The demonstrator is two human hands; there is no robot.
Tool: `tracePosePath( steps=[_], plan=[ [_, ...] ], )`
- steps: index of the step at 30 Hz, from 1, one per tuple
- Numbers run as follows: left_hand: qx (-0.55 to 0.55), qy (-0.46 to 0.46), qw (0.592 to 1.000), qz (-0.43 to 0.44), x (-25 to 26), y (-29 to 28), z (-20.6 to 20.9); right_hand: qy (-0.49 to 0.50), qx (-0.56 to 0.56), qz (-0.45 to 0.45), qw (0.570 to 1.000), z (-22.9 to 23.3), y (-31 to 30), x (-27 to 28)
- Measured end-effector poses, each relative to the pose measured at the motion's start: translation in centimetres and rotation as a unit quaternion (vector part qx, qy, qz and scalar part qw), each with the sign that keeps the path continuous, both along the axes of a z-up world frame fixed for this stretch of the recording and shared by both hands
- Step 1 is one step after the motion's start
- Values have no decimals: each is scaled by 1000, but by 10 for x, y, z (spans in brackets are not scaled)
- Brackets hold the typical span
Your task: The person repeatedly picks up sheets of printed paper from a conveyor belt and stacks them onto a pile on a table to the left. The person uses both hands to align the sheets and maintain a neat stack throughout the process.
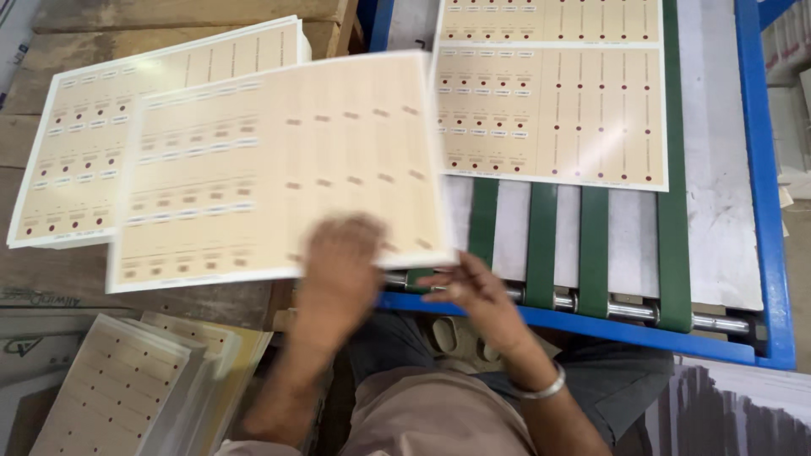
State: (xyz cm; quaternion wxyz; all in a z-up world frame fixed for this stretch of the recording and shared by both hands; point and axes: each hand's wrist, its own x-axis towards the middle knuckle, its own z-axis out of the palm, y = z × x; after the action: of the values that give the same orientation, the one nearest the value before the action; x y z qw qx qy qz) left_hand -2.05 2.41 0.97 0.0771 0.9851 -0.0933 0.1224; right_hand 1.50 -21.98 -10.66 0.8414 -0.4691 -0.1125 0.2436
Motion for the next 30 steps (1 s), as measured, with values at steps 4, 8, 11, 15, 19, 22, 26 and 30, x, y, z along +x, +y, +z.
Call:
tracePosePath(
  steps=[4, 8, 11, 15, 19, 22, 26, 30],
  plan=[
    [6, -55, 988, -143, -8, -45, -5, 117, 42, -124, 985, -31, 15, 0],
    [45, -49, 996, -59, -8, 3, 6, 68, -241, -325, 912, -45, -54, 35],
    [52, -66, 995, 47, -3, 58, 21, 103, -24, -468, 878, -49, -109, 67],
    [97, -151, 975, 134, 5, 105, 19, 70, -87, -559, 822, -78, -175, 90],
    [79, -199, 968, 134, 5, 119, -2, 52, -48, -605, 793, -122, -220, 89],
    [63, -231, 961, 140, 2, 117, -13, 19, -58, -574, 816, -142, -232, 75],
    [58, -252, 954, 152, 1, 114, -16, 85, -89, -580, 806, -141, -225, 70],
    [56, -265, 950, 152, 3, 112, -14, 95, -77, -565, 816, -127, -208, 80]
  ],
)
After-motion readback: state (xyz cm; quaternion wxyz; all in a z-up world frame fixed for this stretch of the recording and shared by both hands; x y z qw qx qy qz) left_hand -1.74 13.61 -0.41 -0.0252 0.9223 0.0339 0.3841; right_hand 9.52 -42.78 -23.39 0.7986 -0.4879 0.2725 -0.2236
